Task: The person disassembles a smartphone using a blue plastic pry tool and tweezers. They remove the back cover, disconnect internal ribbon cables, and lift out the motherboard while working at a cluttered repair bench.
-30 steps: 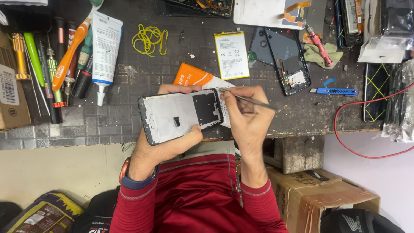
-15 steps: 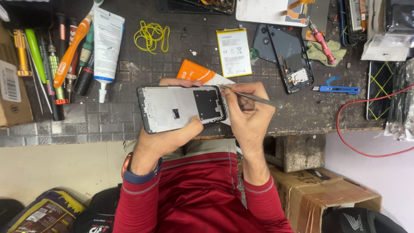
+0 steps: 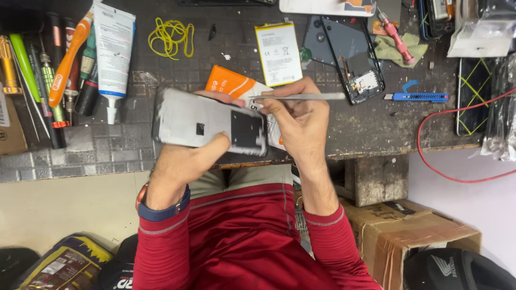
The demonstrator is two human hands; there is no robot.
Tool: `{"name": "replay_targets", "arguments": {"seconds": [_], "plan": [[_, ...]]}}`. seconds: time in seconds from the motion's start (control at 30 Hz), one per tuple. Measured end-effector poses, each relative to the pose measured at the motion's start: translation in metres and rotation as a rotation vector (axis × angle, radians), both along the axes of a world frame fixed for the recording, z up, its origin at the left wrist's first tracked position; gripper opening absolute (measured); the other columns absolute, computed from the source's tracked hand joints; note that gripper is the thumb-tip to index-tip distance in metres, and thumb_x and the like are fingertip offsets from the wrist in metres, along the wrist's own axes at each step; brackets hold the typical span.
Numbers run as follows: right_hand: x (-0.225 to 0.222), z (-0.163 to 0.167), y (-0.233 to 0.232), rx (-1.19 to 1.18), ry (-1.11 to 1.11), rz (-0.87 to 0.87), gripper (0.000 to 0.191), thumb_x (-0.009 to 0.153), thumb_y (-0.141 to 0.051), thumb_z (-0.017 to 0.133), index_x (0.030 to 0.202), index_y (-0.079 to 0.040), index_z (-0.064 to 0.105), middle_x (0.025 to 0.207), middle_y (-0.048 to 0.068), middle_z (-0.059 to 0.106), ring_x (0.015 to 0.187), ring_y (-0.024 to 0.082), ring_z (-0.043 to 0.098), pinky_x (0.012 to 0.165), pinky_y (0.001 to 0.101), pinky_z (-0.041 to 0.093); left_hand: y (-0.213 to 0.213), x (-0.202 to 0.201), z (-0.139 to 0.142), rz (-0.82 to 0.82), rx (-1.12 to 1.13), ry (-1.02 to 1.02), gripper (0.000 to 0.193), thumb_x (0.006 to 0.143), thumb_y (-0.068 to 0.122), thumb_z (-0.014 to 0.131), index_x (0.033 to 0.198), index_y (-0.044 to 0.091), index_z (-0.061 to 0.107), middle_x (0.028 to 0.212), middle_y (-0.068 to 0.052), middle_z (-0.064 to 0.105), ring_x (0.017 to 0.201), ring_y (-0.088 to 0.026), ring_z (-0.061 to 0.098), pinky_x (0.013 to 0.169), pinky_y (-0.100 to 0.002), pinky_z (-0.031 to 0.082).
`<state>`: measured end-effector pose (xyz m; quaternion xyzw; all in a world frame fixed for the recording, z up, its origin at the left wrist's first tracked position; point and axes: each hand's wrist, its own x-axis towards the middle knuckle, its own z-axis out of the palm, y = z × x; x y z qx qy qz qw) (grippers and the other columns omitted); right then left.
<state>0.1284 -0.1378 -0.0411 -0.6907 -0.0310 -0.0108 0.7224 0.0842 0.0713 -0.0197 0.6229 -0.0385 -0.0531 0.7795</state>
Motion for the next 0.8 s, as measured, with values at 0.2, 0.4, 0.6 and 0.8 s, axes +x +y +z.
{"name": "replay_targets", "arguments": {"seconds": [0.2, 0.4, 0.6, 0.8], "plan": [[-0.012, -0.002, -0.008, 0.152, -0.052, -0.066, 0.019, 0.104, 0.003, 0.066, 0.113, 0.001, 0.05, 0.106, 0.019, 0.07, 0.097, 0.022, 0.074, 0.093, 0.034, 0.064, -0.004, 0.001, 0.008, 0.098, 0.139, 0.095, 0.031, 0.095, 0.005, 0.056, 0.122, -0.002, 0.067, 0.106, -0.009, 0.075, 0.095, -0.014, 0.072, 0.082, -0.03, 0.059], [-0.01, -0.002, -0.009, 0.148, -0.009, -0.084, 0.022, 0.106, -0.007, 0.064, 0.116, 0.0, 0.047, 0.105, 0.017, 0.069, 0.099, 0.026, 0.075, 0.093, 0.0401, 0.064, -0.011, 0.02, 0.028, 0.19, 0.485, 0.216, 0.026, 0.093, 0.016, 0.069, 0.11, -0.003, 0.072, 0.088, -0.01, 0.08, 0.08, -0.015, 0.074, 0.07, -0.032, 0.059], [-0.011, 0.005, -0.003, 0.297, 0.09, -0.127, 0.012, 0.108, -0.002, 0.055, 0.117, 0.0, 0.046, 0.113, 0.018, 0.064, 0.108, 0.029, 0.071, 0.105, 0.0458, 0.061, -0.018, 0.035, 0.043, 0.261, 0.469, 0.172, 0.034, 0.087, 0.019, 0.071, 0.115, -0.001, 0.066, 0.096, -0.01, 0.079, 0.086, -0.016, 0.079, 0.074, -0.031, 0.061], [-0.048, 0.006, 0.025, 0.511, 0.085, -0.321, 0.007, 0.11, -0.001, 0.047, 0.117, 0.0, 0.047, 0.113, 0.018, 0.062, 0.111, 0.029, 0.067, 0.11, 0.0506, 0.053, -0.023, 0.03, 0.042, 0.302, 0.473, 0.213, 0.028, 0.088, 0.017, 0.071, 0.109, -0.002, 0.068, 0.091, -0.011, 0.08, 0.082, -0.014, 0.078, 0.072, -0.03, 0.06]]}}
